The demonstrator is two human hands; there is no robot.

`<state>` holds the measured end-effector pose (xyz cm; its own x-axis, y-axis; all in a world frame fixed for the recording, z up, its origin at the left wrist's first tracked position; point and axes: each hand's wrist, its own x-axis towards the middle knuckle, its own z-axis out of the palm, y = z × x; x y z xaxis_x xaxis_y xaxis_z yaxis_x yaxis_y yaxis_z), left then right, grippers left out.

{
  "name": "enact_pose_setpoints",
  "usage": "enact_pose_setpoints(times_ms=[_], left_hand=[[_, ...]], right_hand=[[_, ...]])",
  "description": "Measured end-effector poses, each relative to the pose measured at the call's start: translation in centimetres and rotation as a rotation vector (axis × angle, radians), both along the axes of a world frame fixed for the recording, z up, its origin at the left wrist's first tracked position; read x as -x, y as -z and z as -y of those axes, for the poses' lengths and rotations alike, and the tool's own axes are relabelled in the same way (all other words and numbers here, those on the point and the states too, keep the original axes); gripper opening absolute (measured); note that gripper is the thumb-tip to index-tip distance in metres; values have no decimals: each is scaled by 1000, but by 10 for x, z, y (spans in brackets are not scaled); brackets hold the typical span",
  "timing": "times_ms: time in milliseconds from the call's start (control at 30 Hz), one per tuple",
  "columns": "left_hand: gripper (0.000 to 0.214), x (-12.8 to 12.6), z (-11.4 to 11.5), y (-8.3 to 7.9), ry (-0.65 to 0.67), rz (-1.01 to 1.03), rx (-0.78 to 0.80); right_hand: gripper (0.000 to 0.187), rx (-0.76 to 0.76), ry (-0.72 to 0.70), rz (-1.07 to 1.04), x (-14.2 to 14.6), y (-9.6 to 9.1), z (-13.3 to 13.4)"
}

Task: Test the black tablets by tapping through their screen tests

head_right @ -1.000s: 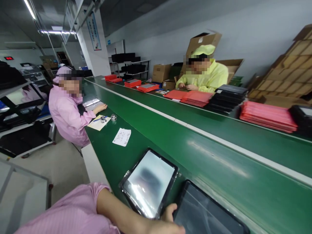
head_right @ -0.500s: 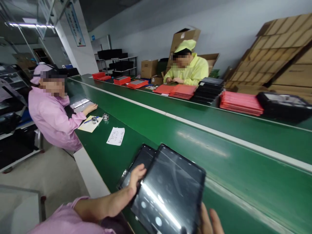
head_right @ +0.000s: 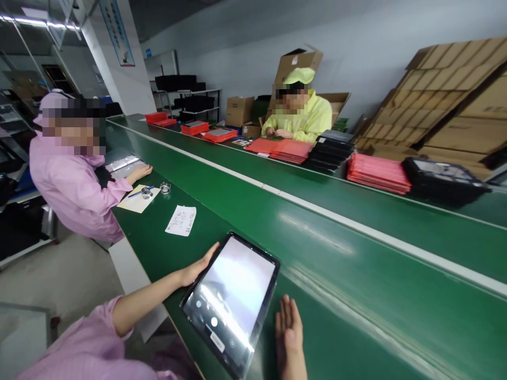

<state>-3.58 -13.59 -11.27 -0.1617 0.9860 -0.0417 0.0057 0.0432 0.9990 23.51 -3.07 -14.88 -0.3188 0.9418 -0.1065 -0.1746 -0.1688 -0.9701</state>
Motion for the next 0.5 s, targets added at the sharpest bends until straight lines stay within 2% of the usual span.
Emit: enact_pose_setpoints(times_ms=[100, 200, 333, 400, 500], left_hand=[[112, -17, -28, 15, 35, 210, -30], [114, -46, -55, 23, 96, 408, -70], [122, -87, -93, 24, 123, 470, -95], [126, -100, -107, 22, 135, 502, -107], [125, -107, -118, 18, 138, 563, -139]], right_hand=[[85, 101, 0, -14, -4, -13, -6], [85, 148, 119, 16, -6, -28, -14], [82, 129, 252, 49, -19, -45, -29], [79, 96, 265, 63, -27, -45, -38], [77, 18, 253, 92, -35, -36, -47]])
